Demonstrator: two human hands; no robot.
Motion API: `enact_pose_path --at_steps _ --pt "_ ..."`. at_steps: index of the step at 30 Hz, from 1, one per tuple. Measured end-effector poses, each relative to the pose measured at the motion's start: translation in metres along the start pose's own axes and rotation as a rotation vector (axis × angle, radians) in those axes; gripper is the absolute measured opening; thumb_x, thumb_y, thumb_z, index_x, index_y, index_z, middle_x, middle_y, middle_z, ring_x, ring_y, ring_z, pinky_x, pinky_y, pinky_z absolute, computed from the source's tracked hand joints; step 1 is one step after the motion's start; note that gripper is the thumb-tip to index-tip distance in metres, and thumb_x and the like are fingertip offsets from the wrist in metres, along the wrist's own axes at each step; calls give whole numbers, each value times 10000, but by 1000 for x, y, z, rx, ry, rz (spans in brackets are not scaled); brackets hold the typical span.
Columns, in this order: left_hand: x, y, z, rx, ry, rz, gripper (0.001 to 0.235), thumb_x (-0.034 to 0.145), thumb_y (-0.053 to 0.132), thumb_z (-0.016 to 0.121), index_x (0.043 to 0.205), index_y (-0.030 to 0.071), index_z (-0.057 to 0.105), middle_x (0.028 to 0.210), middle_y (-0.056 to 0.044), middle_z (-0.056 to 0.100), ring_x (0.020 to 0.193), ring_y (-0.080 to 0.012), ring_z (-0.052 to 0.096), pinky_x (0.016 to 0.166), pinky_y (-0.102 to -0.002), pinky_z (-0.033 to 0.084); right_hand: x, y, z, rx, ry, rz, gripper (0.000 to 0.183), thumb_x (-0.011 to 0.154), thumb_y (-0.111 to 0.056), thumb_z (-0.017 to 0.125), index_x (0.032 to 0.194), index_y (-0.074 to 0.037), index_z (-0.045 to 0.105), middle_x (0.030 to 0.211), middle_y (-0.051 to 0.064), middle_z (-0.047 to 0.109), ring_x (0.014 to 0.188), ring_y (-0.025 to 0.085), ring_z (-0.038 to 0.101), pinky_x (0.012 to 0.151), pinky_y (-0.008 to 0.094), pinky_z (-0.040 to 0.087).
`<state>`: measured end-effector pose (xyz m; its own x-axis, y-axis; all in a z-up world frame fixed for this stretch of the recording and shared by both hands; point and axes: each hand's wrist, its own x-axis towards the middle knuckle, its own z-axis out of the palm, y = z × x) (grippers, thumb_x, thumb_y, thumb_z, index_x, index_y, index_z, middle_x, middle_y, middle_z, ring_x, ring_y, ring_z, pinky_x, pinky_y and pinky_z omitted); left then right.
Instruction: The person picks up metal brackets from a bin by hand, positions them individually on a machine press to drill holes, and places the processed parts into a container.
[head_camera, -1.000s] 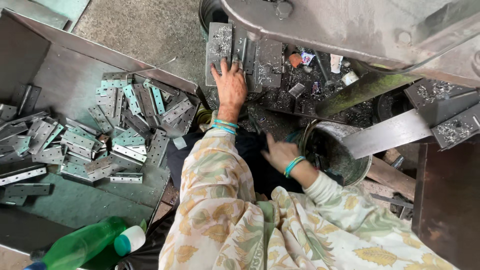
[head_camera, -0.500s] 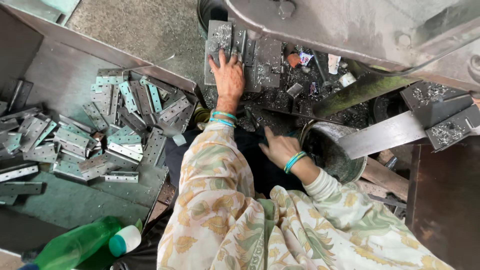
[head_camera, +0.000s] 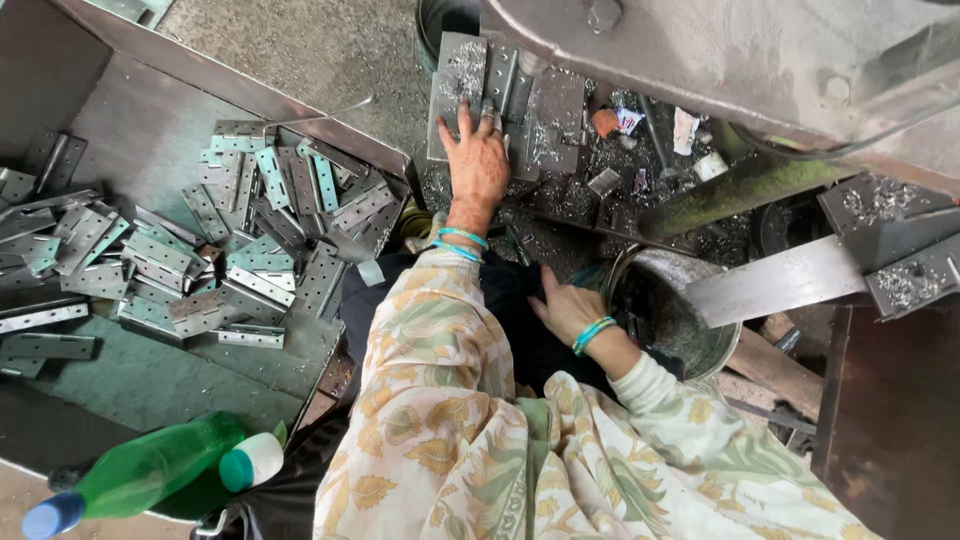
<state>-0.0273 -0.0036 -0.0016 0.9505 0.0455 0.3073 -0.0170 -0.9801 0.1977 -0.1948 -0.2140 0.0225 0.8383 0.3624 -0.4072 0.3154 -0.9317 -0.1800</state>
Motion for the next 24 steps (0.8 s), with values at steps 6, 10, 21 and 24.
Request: enact_pose_path --at_steps 6,10,21,24 --pt "25 0 7 -75 20 21 377 985 251 495 1253 96 710 1505 -13 534 1476 -380 268 1157 -756 122 11 0 3 -94 -110 50 730 968 -470 529 1513 -26 333 875 238 736 796 440 726 699 568 573" --pt "22 -4 15 -45 13 17 393 978 215 498 1297 105 701 1504 -7 546 1503 -366 262 1180 -740 122 15 15 66 5 -1 45 780 975 -493 524 1529 5 292 851 263 730 797 467 711 690 576 563" --pt "-29 -13 -79 -174 92 -57 343 864 219 667 1187 119 725 1422 -55 584 1447 -371 332 1159 -679 245 6 6 27 -48 -11 80 700 950 -574 553 1471 -131 405 936 277 728 873 492 709 755 601 567" --pt "-65 -48 -114 -271 211 -116 363 827 182 726 1180 98 733 1368 -93 613 1350 -387 414 1079 -599 359 -9 -3 -13 -30 79 63 738 935 -536 588 1547 -171 392 971 331 715 915 535 688 814 608 547"
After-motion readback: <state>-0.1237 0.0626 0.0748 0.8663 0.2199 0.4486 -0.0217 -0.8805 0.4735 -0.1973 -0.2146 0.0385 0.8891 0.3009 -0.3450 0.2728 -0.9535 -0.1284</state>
